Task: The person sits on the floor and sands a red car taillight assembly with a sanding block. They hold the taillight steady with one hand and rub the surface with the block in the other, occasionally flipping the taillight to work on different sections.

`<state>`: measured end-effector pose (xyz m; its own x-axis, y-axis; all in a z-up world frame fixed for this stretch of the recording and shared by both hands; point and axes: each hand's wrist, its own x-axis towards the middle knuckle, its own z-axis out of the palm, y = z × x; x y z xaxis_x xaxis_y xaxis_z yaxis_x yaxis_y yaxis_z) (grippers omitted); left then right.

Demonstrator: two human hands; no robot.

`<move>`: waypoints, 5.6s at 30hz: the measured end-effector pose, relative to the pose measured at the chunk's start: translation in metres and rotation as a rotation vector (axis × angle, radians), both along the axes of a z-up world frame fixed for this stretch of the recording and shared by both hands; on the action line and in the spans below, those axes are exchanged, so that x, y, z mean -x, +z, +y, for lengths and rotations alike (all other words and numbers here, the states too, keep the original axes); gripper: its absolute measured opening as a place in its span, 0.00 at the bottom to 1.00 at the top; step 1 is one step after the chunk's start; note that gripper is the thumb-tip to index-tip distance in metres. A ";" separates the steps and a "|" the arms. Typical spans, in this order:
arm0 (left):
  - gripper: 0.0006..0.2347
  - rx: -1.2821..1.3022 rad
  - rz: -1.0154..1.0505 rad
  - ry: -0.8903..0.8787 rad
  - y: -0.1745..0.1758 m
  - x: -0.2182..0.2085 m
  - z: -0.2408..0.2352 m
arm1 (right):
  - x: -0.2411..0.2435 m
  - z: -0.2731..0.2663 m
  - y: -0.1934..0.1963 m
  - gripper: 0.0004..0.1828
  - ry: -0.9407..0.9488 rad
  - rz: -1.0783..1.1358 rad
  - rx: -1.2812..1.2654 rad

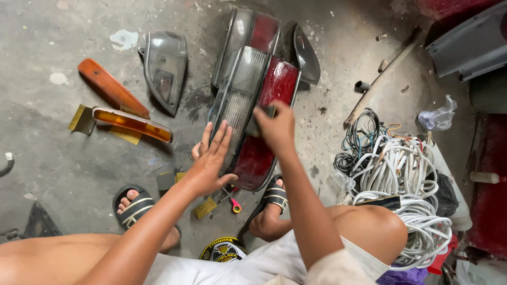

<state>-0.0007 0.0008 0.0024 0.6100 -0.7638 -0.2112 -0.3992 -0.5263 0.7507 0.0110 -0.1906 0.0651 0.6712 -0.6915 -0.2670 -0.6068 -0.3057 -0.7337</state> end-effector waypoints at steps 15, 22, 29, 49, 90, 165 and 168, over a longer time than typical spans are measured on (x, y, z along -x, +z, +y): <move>0.53 -0.042 0.003 -0.017 -0.002 -0.002 -0.005 | -0.110 -0.091 -0.031 0.10 -0.066 -0.102 -0.059; 0.54 -0.039 -0.069 0.006 0.002 0.002 -0.005 | -0.047 -0.062 -0.025 0.12 -0.004 -0.058 0.047; 0.52 0.000 -0.130 0.125 -0.003 0.016 -0.012 | -0.107 -0.121 -0.065 0.11 -0.029 -0.126 -0.010; 0.52 -0.054 -0.342 0.130 -0.020 0.020 -0.015 | -0.121 -0.103 -0.016 0.14 -0.024 -0.018 -0.253; 0.54 -0.043 -0.096 0.099 0.019 0.004 -0.006 | 0.063 0.010 -0.032 0.14 0.152 0.024 0.036; 0.59 0.039 -0.099 0.060 0.009 0.001 -0.010 | 0.039 -0.074 -0.078 0.22 1.253 -0.705 0.918; 0.60 0.031 -0.124 0.077 0.008 -0.002 -0.011 | 0.029 -0.074 -0.067 0.20 1.174 -0.659 0.877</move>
